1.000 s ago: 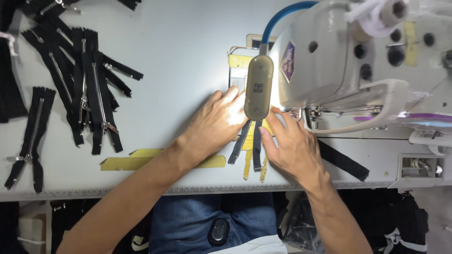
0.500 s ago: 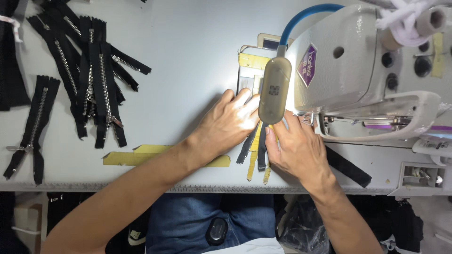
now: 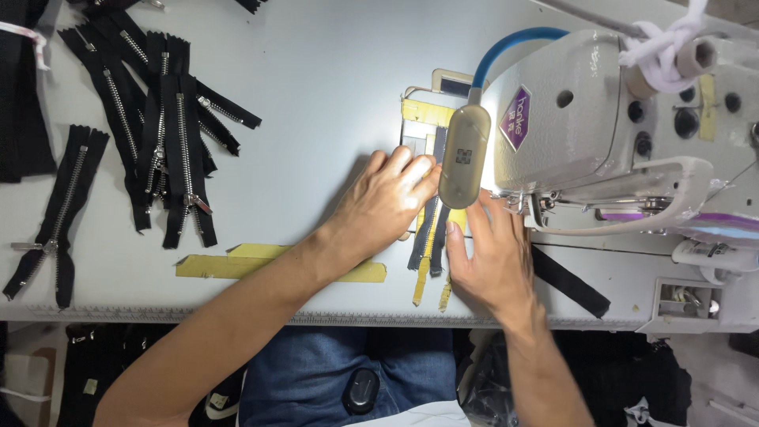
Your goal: The person aligns a black zipper with a black fabric strip and sews them together using a sewing machine. They guide the materials under the needle, stitch along the length, and then remove the finished piece.
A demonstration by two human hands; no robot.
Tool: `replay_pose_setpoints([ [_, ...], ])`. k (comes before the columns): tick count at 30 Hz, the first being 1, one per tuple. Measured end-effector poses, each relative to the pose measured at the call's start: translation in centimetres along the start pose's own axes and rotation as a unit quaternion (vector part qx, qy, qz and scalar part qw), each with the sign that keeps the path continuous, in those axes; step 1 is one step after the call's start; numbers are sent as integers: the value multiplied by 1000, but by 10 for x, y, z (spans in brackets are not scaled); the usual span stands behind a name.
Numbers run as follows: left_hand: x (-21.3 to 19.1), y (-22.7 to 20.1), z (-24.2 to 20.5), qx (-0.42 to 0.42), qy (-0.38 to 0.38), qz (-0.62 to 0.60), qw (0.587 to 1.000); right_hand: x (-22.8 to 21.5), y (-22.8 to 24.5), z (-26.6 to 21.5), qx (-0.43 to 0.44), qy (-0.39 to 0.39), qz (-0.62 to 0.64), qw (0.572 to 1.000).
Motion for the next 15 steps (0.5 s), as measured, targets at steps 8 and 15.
replay_pose_setpoints([
  [8, 2, 3, 3, -58, -58, -40, 996, -11, 23, -7, 94, -56, 154, 982],
  [15, 17, 8, 12, -100, 8, -75, 992, 4, 27, -13, 73, -67, -6, 995],
])
Point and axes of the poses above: each hand's wrist, its own z-axis towards the middle knuckle, its own x-axis out of the palm, y = z × x, the point moved 4 cm from there along z, towards the middle knuckle, and after that the axes turned 9 degrees about y, right-handed, at the moved point
